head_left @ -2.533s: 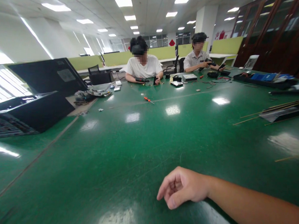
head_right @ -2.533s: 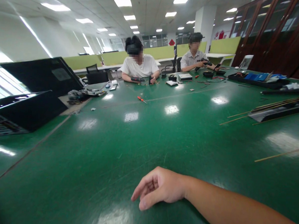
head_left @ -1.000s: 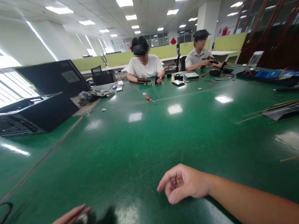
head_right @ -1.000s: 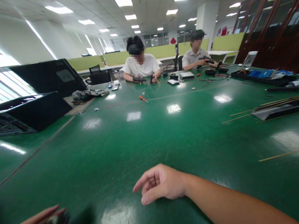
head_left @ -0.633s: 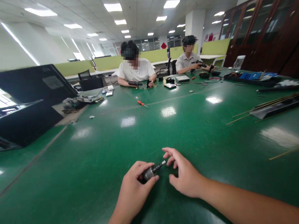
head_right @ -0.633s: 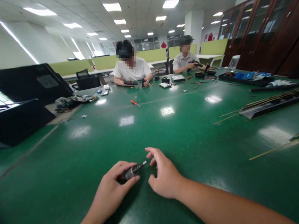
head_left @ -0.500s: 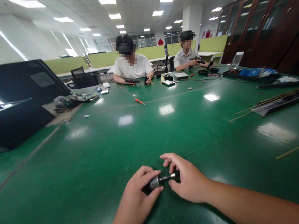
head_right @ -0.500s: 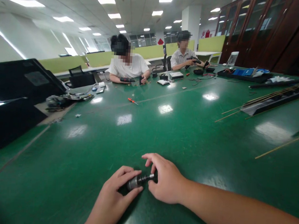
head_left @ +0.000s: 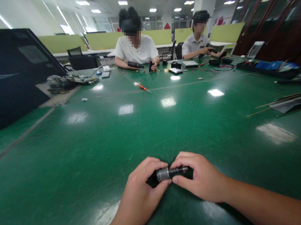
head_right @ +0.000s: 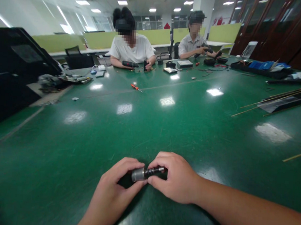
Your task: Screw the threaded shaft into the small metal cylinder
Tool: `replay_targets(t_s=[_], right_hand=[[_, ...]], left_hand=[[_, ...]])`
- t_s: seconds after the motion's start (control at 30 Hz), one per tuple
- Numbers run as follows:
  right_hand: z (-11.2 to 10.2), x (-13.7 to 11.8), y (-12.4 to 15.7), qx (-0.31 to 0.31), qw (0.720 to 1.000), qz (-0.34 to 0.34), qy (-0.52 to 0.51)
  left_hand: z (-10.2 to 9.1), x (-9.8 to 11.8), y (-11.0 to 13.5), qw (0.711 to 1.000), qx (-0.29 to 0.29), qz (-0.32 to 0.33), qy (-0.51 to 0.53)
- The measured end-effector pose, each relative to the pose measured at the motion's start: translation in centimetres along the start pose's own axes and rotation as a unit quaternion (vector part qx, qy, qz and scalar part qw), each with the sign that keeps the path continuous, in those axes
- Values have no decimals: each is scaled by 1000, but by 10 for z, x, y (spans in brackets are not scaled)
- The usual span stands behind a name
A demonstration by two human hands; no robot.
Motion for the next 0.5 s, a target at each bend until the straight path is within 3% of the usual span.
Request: replay_targets(t_s=[0.5], right_hand=[[-1, -2, -2, 3, 1000, 5, -8]], left_hand=[[-1, 1, 0, 1000, 0, -10, -9]])
Point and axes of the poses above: each hand's wrist, its own y-axis away from the middle knuckle, its own z-axis out of the palm, x = y × z, the point moved 2 cm from there along -y, towards the middle knuckle, and after that the axes turned 1 degree about -z, right-handed, at the moved point
